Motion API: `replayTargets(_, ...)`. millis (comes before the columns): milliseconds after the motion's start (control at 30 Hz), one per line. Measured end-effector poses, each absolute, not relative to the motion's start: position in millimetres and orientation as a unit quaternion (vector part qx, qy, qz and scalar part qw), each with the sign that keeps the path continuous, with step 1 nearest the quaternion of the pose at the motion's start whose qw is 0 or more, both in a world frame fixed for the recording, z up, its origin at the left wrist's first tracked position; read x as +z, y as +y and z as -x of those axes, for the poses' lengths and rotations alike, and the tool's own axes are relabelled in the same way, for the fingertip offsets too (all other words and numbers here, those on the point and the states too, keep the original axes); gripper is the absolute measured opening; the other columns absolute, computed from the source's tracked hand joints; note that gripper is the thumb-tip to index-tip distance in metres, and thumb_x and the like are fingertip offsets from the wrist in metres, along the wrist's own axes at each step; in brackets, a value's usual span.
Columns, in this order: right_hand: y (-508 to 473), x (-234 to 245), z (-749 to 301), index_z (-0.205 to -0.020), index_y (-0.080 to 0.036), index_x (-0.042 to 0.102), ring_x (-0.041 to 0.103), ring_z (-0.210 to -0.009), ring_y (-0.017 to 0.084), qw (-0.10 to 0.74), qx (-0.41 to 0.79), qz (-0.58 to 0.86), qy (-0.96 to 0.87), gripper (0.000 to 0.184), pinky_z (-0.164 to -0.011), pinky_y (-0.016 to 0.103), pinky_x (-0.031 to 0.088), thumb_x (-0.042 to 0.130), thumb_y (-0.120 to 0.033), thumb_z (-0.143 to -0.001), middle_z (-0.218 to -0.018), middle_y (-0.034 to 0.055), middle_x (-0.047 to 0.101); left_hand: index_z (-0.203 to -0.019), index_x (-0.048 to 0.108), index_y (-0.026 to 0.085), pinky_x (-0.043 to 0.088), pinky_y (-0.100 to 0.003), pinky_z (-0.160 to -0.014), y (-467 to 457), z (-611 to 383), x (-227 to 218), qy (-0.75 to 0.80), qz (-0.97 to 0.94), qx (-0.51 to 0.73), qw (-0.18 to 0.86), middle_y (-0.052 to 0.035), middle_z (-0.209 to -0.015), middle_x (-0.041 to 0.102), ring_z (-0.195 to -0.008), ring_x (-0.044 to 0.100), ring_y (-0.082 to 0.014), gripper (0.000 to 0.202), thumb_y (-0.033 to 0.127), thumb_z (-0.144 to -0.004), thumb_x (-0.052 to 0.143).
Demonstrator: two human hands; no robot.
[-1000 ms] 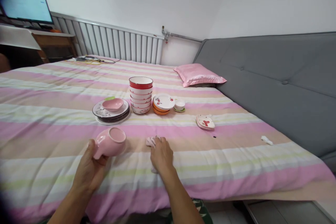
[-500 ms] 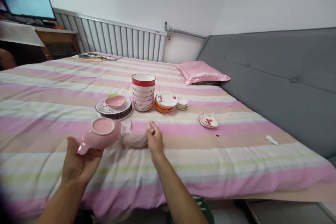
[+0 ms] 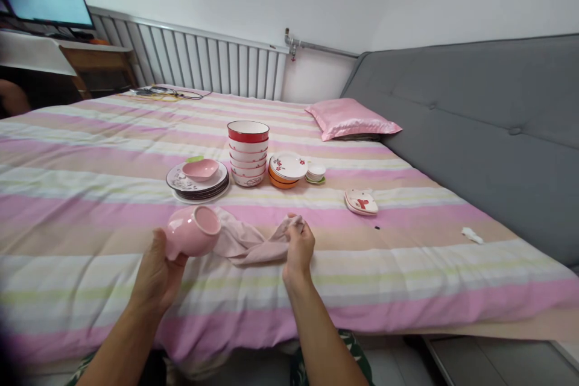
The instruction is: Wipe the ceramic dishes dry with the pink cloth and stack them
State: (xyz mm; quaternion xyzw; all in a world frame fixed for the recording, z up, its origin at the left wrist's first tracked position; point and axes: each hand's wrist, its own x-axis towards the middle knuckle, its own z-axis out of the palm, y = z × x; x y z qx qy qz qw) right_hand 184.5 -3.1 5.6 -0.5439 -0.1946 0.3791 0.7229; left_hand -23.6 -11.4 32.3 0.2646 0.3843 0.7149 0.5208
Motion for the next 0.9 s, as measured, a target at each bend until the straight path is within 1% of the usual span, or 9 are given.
replayTargets(100, -4.2, 7.9, -185.1, -0.069, -0.018, 0.056, 0.046, -0.053, 0.01, 0.74, 0.364, 0.535, -0.185, 0.013, -0.051, 0.02, 0.038, 0.053, -0.025, -0.059, -0.056, -0.0064, 0.048, -0.065, 0.061, 0.016, 0.037, -0.018, -0.049, -13.3, 21.6, 28.9, 0.421, -0.379, 0.678, 0.469, 0.0021, -0.06, 0.055, -0.055, 0.046, -0.0102, 0.042, 0.057, -0.068, 0.068)
replayTargets(167, -6.3, 10.0, -184.6, -0.063, -0.019, 0.049, 0.046, -0.054, 0.01, 0.749, 0.354, 0.53, -0.181, 0.008, -0.051, 0.02, 0.038, 0.053, -0.026, -0.06, -0.056, -0.0063, 0.048, -0.058, 0.057, 0.016, 0.033, -0.019, -0.048, -13.8, 18.2, 26.5, 0.449, -0.443, 0.635, 0.446, 0.0038, -0.054, 0.048, -0.052, 0.04, -0.0091, 0.041, 0.053, -0.068, 0.07)
replayTargets(233, -8.3, 11.8, -183.4, -0.065, -0.019, 0.049, 0.049, -0.058, 0.011, 0.754, 0.348, 0.525, -0.186, 0.01, -0.054, 0.02, 0.039, 0.054, -0.027, -0.062, -0.06, -0.0053, 0.051, -0.06, 0.059, 0.016, 0.034, -0.02, -0.051, -13.3, 12.2, 23.7, 0.462, -0.492, 0.577, 0.46, 0.0032, -0.056, 0.051, -0.054, 0.043, -0.0104, 0.035, 0.047, -0.065, 0.074)
replayTargets(300, -9.6, 12.7, -181.1, -0.07, -0.019, 0.053, 0.05, -0.061, 0.011, 0.754, 0.347, 0.521, -0.198, 0.013, -0.056, 0.02, 0.04, 0.057, -0.03, -0.064, -0.064, -0.0045, 0.054, -0.069, 0.065, 0.015, 0.037, -0.022, -0.055, -12.7, 4.5, 21.0, 0.465, -0.533, 0.511, 0.489, 0.0005, -0.063, 0.058, -0.059, 0.049, -0.0132, 0.028, 0.04, -0.062, 0.078)
replayTargets(367, -10.8, 12.8, -177.2, -0.073, -0.018, 0.057, 0.048, -0.058, 0.01, 0.748, 0.354, 0.519, -0.213, 0.018, -0.052, 0.02, 0.038, 0.062, -0.033, -0.066, -0.062, -0.0047, 0.053, -0.075, 0.068, 0.015, 0.039, -0.023, -0.058, -12.8, -2.8, 19.0, 0.467, -0.556, 0.465, 0.506, -0.002, -0.069, 0.062, -0.064, 0.053, -0.0155, 0.026, 0.033, -0.061, 0.079)
replayTargets(433, -12.9, 12.1, -171.6, -0.075, -0.017, 0.059, 0.044, -0.053, 0.009, 0.736, 0.372, 0.512, -0.238, 0.022, -0.048, 0.019, 0.034, 0.065, -0.037, -0.067, -0.06, -0.0049, 0.051, -0.072, 0.068, 0.015, 0.039, -0.024, -0.06, -13.6, -7.8, 18.1, 0.463, -0.558, 0.458, 0.515, -0.0026, -0.068, 0.063, -0.064, 0.054, -0.0162, 0.022, 0.03, -0.06, 0.079)
replayTargets(667, -22.0, 5.8, -149.6, -0.082, -0.017, 0.065, 0.047, -0.056, 0.009, 0.682, 0.383, 0.477, -0.401, 0.025, -0.054, 0.019, 0.039, 0.063, -0.041, -0.078, -0.066, -0.003, 0.056, -0.071, 0.07, 0.015, 0.042, -0.025, -0.061, -13.6, -7.3, 19.8, 0.449, -0.533, 0.483, 0.53, -0.0032, -0.063, 0.065, -0.063, 0.057, -0.0182, 0.022, 0.035, -0.063, 0.076)
replayTargets(800, -19.3, 0.3, -144.6, -0.081, -0.015, 0.066, 0.049, -0.054, 0.009, 0.675, 0.397, 0.482, -0.393, 0.029, -0.052, 0.019, 0.039, 0.062, -0.044, -0.079, -0.064, -0.0026, 0.058, -0.071, 0.069, 0.016, 0.043, -0.025, -0.062, -13.5, -5.9, 20.1, 0.444, -0.561, 0.476, 0.511, -0.0029, -0.063, 0.065, -0.062, 0.057, -0.0175, 0.021, 0.036, -0.067, 0.074)
replayTargets(900, -16.6, -2.5, -148.2, -0.083, -0.014, 0.065, 0.055, -0.058, 0.011, 0.682, 0.389, 0.502, -0.362, 0.032, -0.053, 0.02, 0.042, 0.064, -0.046, -0.077, -0.068, 0.0002, 0.064, -0.073, 0.07, 0.016, 0.043, -0.025, -0.062, -13.4, -4.9, 17.6, 0.443, -0.575, 0.471, 0.502, -0.0032, -0.065, 0.066, -0.063, 0.057, -0.0175, 0.02, 0.036, -0.069, 0.072)
